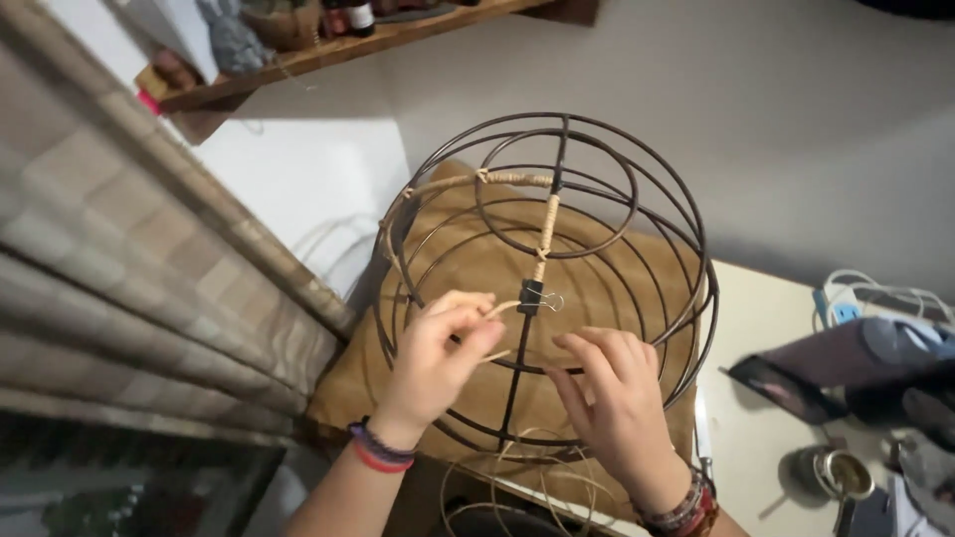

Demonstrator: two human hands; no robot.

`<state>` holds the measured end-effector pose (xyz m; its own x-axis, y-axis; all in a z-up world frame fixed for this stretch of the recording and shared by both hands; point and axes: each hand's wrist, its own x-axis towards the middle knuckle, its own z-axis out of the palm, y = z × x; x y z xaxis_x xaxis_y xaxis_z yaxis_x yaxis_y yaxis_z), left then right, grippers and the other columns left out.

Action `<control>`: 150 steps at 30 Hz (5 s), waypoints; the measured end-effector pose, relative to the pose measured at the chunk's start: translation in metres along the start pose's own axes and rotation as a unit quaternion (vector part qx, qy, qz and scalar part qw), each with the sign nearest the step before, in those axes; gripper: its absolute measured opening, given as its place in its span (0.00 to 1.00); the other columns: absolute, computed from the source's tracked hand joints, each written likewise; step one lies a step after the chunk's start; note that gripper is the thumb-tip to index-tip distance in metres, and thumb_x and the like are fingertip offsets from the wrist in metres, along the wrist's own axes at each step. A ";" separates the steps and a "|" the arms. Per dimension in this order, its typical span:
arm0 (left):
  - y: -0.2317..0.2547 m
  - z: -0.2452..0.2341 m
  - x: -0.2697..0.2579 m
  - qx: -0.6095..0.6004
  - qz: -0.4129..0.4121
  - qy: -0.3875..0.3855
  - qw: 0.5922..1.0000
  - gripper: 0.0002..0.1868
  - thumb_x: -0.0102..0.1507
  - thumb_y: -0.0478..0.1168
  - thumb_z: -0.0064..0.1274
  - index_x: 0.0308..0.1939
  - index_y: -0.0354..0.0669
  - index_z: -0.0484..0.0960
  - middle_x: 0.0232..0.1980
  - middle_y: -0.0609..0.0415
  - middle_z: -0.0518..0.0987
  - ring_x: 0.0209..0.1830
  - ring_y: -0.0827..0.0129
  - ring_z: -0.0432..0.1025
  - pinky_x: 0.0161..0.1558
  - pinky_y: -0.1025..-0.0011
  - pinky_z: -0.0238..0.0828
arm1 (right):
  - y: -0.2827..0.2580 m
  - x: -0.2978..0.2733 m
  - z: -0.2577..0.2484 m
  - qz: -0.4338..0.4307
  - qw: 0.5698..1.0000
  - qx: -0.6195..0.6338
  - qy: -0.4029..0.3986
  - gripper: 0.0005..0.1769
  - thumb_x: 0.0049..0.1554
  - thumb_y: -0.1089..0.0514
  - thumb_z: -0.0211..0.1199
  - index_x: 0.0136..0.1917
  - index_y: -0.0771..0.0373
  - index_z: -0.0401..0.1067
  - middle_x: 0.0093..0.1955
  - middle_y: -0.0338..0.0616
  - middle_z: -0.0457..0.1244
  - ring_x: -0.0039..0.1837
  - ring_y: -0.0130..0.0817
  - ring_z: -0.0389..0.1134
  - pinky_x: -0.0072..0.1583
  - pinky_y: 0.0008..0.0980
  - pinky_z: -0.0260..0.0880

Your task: Wrapping and knotting twine around a spherical wire frame to create a decorative object.

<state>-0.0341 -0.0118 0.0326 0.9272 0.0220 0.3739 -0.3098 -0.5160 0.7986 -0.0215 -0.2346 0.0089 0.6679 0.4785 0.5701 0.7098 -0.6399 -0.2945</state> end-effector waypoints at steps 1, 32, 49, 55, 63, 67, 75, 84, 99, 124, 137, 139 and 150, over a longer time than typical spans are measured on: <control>-0.001 -0.007 -0.001 -0.197 0.002 -0.013 0.980 0.14 0.65 0.40 0.47 0.24 0.44 0.74 0.38 0.55 0.77 0.42 0.63 0.72 0.52 0.61 0.66 | -0.012 0.001 -0.002 -0.008 0.999 0.014 0.034 0.16 0.57 0.55 0.67 0.57 0.62 0.72 0.53 0.43 0.66 0.55 0.37 0.66 0.56 0.35 0.64; -0.026 -0.016 0.003 0.331 0.111 -0.072 0.934 0.27 0.68 0.56 0.44 0.69 0.52 0.73 0.70 0.56 0.73 0.72 0.60 0.60 0.70 0.47 0.51 | -0.024 -0.049 -0.034 0.345 0.859 0.039 -0.377 0.16 0.65 0.40 0.51 0.45 0.50 0.69 0.40 0.38 0.73 0.44 0.41 0.73 0.46 0.36 0.68; 0.007 -0.020 -0.051 -0.238 0.080 -0.362 0.898 0.09 0.69 0.44 0.55 0.37 0.46 0.85 0.32 0.60 0.85 0.30 0.78 0.78 0.37 0.78 0.73 | -0.080 0.012 -0.037 0.018 0.990 0.123 -0.061 0.20 0.65 0.42 0.48 0.51 0.56 0.73 0.53 0.40 0.65 0.53 0.38 0.65 0.53 0.39 0.57; 0.005 -0.012 -0.052 -0.197 0.047 -0.334 0.921 0.12 0.68 0.47 0.54 0.35 0.46 0.85 0.33 0.60 0.88 0.28 0.79 0.79 0.31 0.77 0.73 | -0.086 0.013 -0.042 0.070 0.996 -0.042 -0.045 0.13 0.57 0.43 0.65 0.44 0.51 0.68 0.50 0.37 0.62 0.53 0.40 0.60 0.54 0.42 0.51; -0.019 0.009 -0.059 -0.161 0.027 -0.271 0.949 0.10 0.64 0.41 0.59 0.27 0.48 0.80 0.22 0.59 0.74 0.24 0.79 0.64 0.27 0.71 0.63 | -0.087 0.010 -0.034 -0.012 1.000 -0.012 -0.010 0.06 0.63 0.52 0.59 0.47 0.53 0.72 0.49 0.39 0.61 0.48 0.39 0.59 0.53 0.43 0.48; -0.018 -0.009 -0.046 -0.693 -0.207 -0.084 0.685 0.24 0.54 0.29 0.45 0.56 0.32 0.79 0.44 0.46 0.83 0.47 0.58 0.77 0.54 0.63 0.75 | -0.069 -0.009 -0.028 -0.074 0.991 0.024 -0.107 0.05 0.59 0.56 0.61 0.45 0.59 0.73 0.43 0.40 0.61 0.43 0.39 0.59 0.45 0.40 0.59; -0.006 -0.017 -0.049 -0.663 -0.123 -0.193 0.712 0.14 0.72 0.41 0.35 0.39 0.33 0.70 0.17 0.54 0.61 0.10 0.73 0.48 0.12 0.73 0.40 | -0.059 -0.007 -0.046 0.053 0.964 0.084 -0.246 0.10 0.64 0.50 0.59 0.47 0.55 0.75 0.41 0.38 0.64 0.44 0.41 0.65 0.46 0.39 0.67; -0.002 -0.012 -0.041 -0.505 -0.095 -0.298 0.804 0.33 0.62 0.31 0.60 0.69 0.34 0.66 0.63 0.45 0.78 0.65 0.63 0.73 0.69 0.65 0.69 | -0.045 -0.017 -0.050 0.122 0.892 0.343 -0.269 0.13 0.65 0.50 0.55 0.45 0.56 0.76 0.38 0.34 0.70 0.41 0.29 0.73 0.47 0.28 0.71; 0.021 -0.016 -0.058 -0.088 0.103 0.057 0.989 0.30 0.72 0.52 0.34 0.16 0.44 0.68 0.19 0.57 0.66 0.22 0.70 0.62 0.29 0.71 0.57 | -0.068 -0.007 -0.061 0.154 0.894 0.351 -0.231 0.06 0.66 0.59 0.49 0.48 0.59 0.66 0.27 0.33 0.65 0.27 0.28 0.64 0.34 0.27 0.66; 0.001 -0.003 -0.037 -0.635 -0.242 -0.164 0.715 0.24 0.64 0.38 0.43 0.61 0.27 0.69 0.55 0.32 0.80 0.53 0.48 0.77 0.57 0.55 0.77 | -0.042 -0.005 -0.054 0.056 0.946 0.151 -0.281 0.12 0.65 0.52 0.58 0.40 0.57 0.70 0.35 0.41 0.68 0.36 0.41 0.72 0.40 0.38 0.68; 0.042 -0.020 -0.043 -0.102 0.233 -0.058 0.965 0.14 0.70 0.44 0.47 0.32 0.46 0.82 0.41 0.61 0.87 0.38 0.69 0.77 0.46 0.69 0.68 | -0.068 0.003 -0.068 0.125 0.957 0.242 -0.100 0.21 0.64 0.43 0.51 0.51 0.59 0.76 0.47 0.38 0.69 0.51 0.32 0.70 0.53 0.30 0.68; 0.018 0.000 -0.055 -0.049 0.214 -0.194 0.956 0.11 0.70 0.47 0.49 0.39 0.50 0.84 0.39 0.54 0.86 0.37 0.61 0.78 0.42 0.64 0.70 | -0.063 0.007 -0.053 0.138 0.947 0.255 -0.137 0.20 0.64 0.43 0.51 0.50 0.57 0.76 0.43 0.37 0.67 0.46 0.30 0.69 0.49 0.29 0.67; -0.002 0.001 -0.047 -0.530 -0.270 -0.202 0.778 0.22 0.66 0.41 0.38 0.48 0.25 0.84 0.43 0.39 0.86 0.44 0.60 0.79 0.52 0.67 0.75 | -0.041 -0.008 -0.047 -0.149 0.952 0.130 -0.236 0.11 0.64 0.59 0.61 0.38 0.62 0.73 0.37 0.42 0.66 0.40 0.40 0.63 0.46 0.39 0.64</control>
<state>-0.0770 -0.0125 0.0126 0.9063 -0.3917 -0.1589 0.3472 0.4753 0.8084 -0.0667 -0.2401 0.0530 0.4117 0.8711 0.2677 0.8736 -0.2935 -0.3882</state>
